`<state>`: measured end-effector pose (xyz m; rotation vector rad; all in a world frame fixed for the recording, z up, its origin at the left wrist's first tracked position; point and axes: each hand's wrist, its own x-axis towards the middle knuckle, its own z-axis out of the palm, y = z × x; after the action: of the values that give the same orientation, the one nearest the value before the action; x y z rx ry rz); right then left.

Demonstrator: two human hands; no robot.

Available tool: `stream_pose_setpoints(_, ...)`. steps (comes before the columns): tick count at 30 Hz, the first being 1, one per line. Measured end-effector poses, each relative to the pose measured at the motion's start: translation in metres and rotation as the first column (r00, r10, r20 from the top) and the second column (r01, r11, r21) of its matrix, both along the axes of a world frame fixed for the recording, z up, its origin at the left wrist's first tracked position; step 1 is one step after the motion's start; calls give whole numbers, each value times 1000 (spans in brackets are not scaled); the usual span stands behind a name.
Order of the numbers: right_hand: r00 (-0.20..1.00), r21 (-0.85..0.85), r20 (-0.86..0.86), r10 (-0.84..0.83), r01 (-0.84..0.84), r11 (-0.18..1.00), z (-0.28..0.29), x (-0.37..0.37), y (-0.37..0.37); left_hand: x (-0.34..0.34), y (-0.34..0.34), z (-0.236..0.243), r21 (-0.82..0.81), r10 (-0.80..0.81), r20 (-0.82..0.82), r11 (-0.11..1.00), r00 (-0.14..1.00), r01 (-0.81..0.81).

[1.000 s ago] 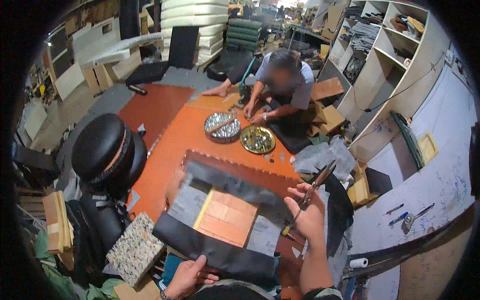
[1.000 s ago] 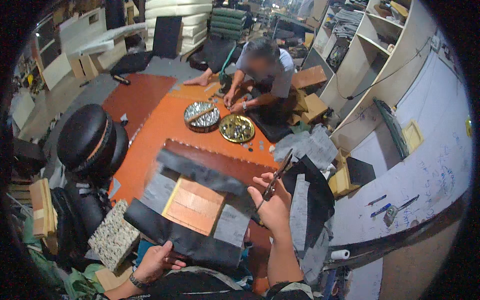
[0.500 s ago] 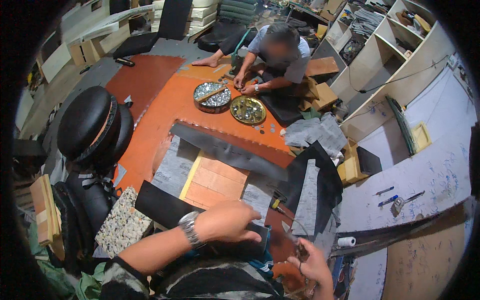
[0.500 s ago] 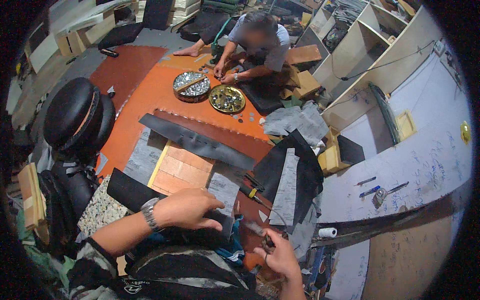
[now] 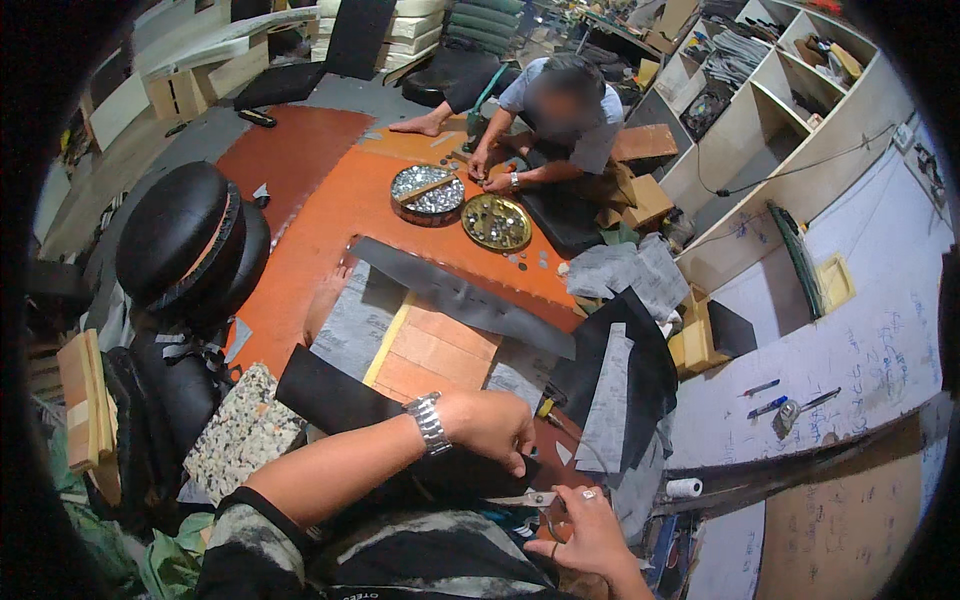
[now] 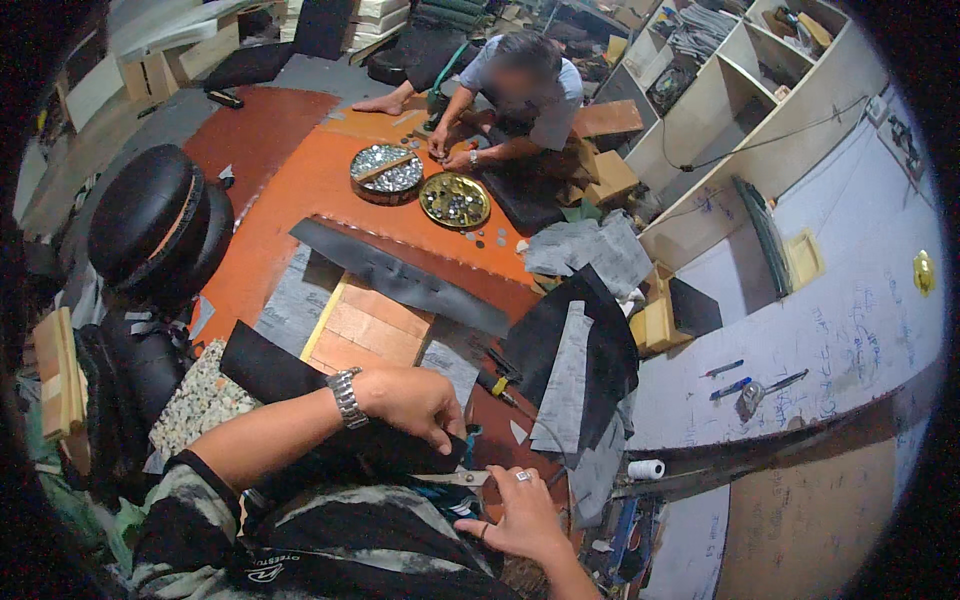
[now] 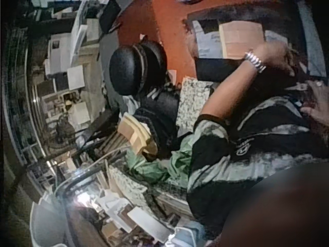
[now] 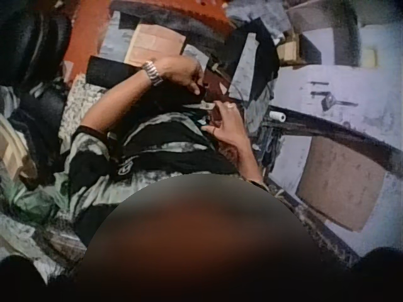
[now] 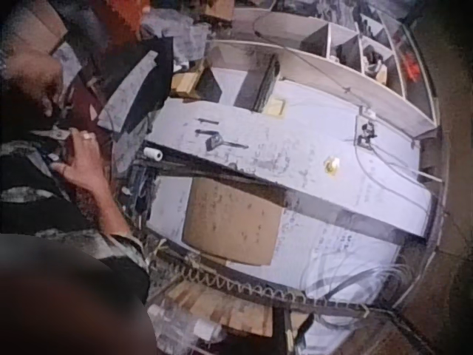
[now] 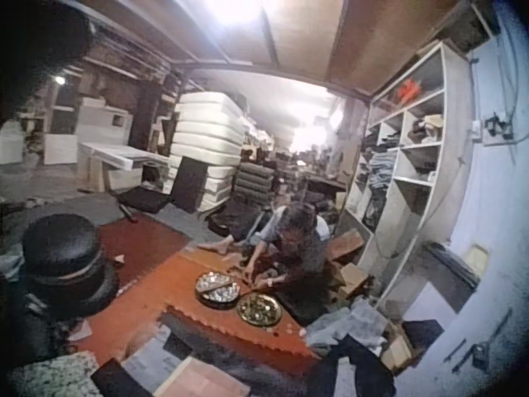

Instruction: The person sits on the floor and staples black fabric onto a rectangular foam cushion using a pneumatic staple gun. They repeatedly fold the fabric edges, align them, and fire staples to secure the material. The person occasionally adjusts the fabric and inspects the edges while working.

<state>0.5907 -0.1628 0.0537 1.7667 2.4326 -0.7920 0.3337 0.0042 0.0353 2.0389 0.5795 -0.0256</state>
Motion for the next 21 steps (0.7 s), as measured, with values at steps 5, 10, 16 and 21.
stream_pose_setpoints(5, 998, -93, 61, -11, 17, 996, 1, -2, 5, -2, -4, 3, 131, 62, 12, 989, 998, -63)
stream_pose_setpoints(10, 987, -202, 127, -99, 124, 972, 4, -2, 0, -3, -2, -5, 137, 82, 7, 987, 997, -82)
stream_pose_setpoints(16, 999, 235, 14, 48, -49, 971, 0, -30, 1, -3, -6, -1, 182, 114, 33, 976, 993, -118)
stream_pose_setpoints(21, 999, 108, 37, 20, -24, 994, 2, -32, 8, -13, -12, 12, 248, 189, 25, 950, 982, -189)
